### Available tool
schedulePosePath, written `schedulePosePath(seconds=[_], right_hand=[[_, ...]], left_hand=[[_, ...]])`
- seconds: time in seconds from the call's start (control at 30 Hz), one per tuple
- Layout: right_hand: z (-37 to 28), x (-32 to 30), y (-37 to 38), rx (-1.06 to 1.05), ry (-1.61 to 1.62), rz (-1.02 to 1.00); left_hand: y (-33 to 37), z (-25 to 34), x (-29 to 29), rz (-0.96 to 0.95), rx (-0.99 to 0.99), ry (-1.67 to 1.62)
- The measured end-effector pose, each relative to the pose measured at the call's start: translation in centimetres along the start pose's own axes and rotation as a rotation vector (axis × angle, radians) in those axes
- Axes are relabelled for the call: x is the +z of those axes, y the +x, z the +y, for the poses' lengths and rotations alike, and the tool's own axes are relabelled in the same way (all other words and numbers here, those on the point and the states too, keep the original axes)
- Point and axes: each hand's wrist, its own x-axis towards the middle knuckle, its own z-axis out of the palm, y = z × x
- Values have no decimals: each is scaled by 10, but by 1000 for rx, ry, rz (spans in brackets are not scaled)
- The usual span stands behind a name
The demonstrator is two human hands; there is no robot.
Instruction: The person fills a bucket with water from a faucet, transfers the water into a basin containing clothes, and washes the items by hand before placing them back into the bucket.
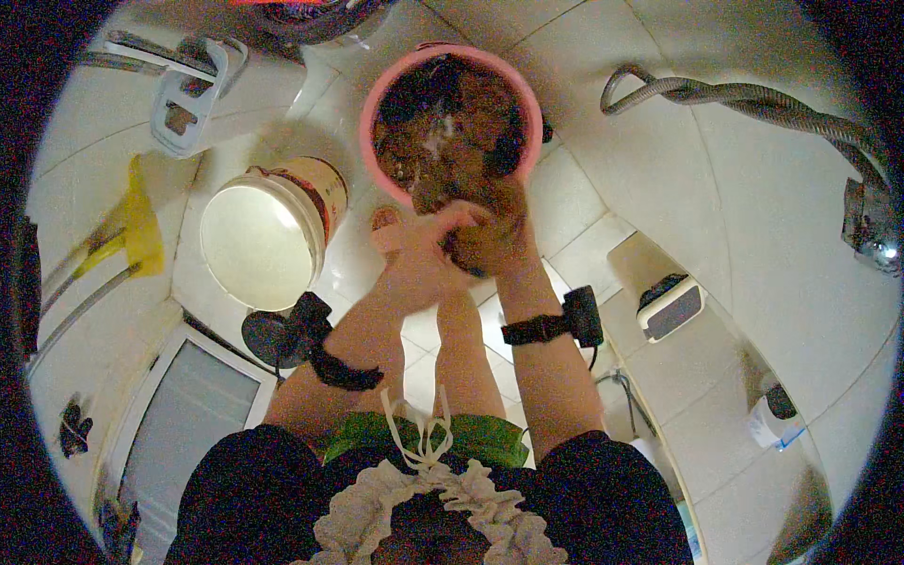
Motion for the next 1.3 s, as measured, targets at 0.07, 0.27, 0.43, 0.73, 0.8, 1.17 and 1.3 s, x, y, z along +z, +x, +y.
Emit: schedulePosePath(seconds=[0.07, 0.27, 0.43, 0.73, 0.8, 1.17, 1.3], right_hand=[[7, 7, 0, -37, -30, -72], [12, 4, -15, 44, 62, -7], [24, 41, -20, -280, -312, 317], [23, 73, -27, -653, -612, 518], [17, 56, -20, -719, -831, 502], [2, 21, -12, -634, -1262, 545], [3, 10, -6, -352, -982, 595]], left_hand=[[-6, 9, 3, -20, -82, 31], [6, -23, -8, 554, -291, -806], [17, -26, 14, 594, -148, -627], [39, -13, 18, 525, -208, -519], [42, -10, 19, 553, -214, -493], [51, -19, 23, 536, -450, -304], [31, -51, 5, 700, -484, -647]])
